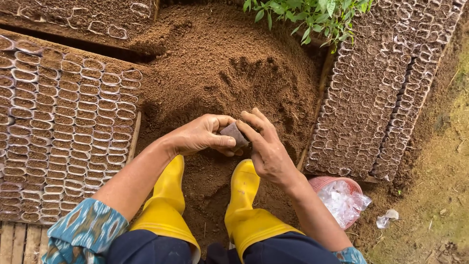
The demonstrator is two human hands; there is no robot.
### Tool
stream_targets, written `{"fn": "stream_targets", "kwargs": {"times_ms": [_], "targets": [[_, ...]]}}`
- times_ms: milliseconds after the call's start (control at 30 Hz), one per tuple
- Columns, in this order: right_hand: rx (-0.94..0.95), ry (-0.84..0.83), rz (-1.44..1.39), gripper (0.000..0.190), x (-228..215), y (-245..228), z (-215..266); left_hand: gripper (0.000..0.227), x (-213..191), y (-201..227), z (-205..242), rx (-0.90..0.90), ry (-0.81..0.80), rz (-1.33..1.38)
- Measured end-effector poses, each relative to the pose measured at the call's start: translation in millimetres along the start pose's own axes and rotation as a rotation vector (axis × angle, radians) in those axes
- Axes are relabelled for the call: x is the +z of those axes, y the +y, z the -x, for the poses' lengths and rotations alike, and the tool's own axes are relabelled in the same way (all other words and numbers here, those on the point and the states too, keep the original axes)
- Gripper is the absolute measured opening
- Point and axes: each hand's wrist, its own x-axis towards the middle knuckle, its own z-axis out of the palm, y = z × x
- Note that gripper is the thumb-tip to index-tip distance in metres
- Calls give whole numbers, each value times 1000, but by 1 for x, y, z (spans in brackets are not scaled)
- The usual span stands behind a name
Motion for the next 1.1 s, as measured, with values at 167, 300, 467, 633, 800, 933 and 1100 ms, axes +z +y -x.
{"fn": "stream_targets", "kwargs": {"times_ms": [167,300,467,633,800,933,1100], "targets": [[-44,0,104,88,5,-2,3,35,2,0,-2,10,-33,-55],[-47,-18,227,86,12,-2,6,31,-4,-12,-4,15,1,-77],[-68,-67,219,85,22,0,4,32,-8,-24,2,19,87,-57],[-170,-43,159,78,15,7,14,38,-8,-46,12,202,181,-142],[63,29,149,63,-13,-19,67,44,-22,-59,75,386,433,-665],[545,-9,158,57,-18,-23,127,34,-50,-105,152,363,702,-734],[576,223,-36,56,13,24,219,38,-20,-138,269,60,1030,-595]]}}
